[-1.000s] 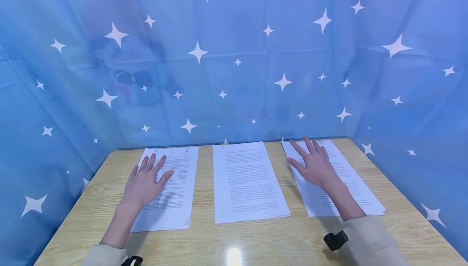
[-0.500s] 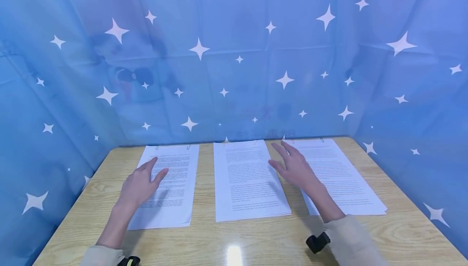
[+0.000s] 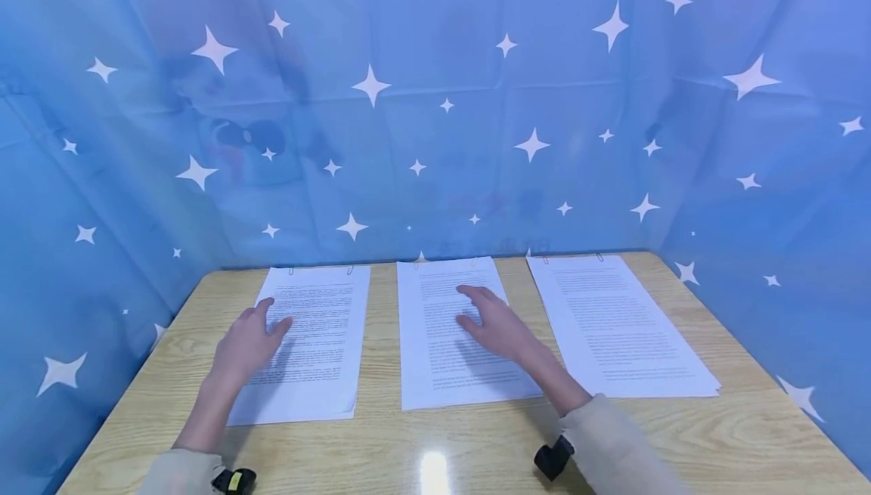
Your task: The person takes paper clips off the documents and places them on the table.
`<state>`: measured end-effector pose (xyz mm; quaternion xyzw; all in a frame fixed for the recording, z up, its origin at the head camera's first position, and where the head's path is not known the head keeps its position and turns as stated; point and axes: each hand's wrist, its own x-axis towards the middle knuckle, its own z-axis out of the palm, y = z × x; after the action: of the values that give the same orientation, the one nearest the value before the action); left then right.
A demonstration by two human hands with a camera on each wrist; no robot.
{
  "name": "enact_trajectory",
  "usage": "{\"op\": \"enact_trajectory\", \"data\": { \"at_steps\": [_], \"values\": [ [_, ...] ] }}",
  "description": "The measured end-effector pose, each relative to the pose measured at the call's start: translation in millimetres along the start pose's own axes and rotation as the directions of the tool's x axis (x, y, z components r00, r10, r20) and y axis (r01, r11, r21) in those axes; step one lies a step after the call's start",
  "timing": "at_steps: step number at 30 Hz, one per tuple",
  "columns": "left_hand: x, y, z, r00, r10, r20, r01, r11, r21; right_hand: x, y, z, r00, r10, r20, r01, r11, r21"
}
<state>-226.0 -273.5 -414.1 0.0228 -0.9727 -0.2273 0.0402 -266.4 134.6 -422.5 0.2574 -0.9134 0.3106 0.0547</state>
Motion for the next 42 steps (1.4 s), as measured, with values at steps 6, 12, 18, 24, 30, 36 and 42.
{"op": "enact_trajectory", "data": {
  "at_steps": [6,12,18,24,30,36,42],
  "values": [
    [2.9,-9.6,-1.7,0.998,-0.064,0.004,0.064,0.997,-0.042,7.5,-20,24,0.999,0.01,0.034,-0.016,0.982,0.186],
    [3.2,-18.6,-4.6,0.991,-0.134,0.018,0.135,0.988,-0.068,18.3,-41,44,0.993,0.11,0.05,-0.12,0.934,0.336],
    [2.8,-27.8,-9.7,0.98,-0.2,0.001,0.2,0.979,-0.051,27.9,-62,60,0.979,0.166,0.123,-0.202,0.884,0.422],
    [2.0,-31.9,-12.7,0.966,-0.26,-0.001,0.259,0.964,-0.064,31.8,-84,81,0.948,0.219,0.229,-0.311,0.787,0.532],
    [2.9,-32.3,-13.8,0.951,-0.304,0.045,0.307,0.949,-0.067,37.6,-106,94,0.928,0.281,0.244,-0.371,0.73,0.574],
    [4.6,-34.1,-15.8,0.952,-0.297,0.078,0.301,0.952,-0.053,45.9,-118,102,0.907,0.352,0.231,-0.416,0.672,0.613],
    [4.7,-33.9,-16.5,0.95,-0.297,0.092,0.303,0.951,-0.062,52.6,-123,109,0.887,0.393,0.243,-0.453,0.642,0.619]
  ]
}}
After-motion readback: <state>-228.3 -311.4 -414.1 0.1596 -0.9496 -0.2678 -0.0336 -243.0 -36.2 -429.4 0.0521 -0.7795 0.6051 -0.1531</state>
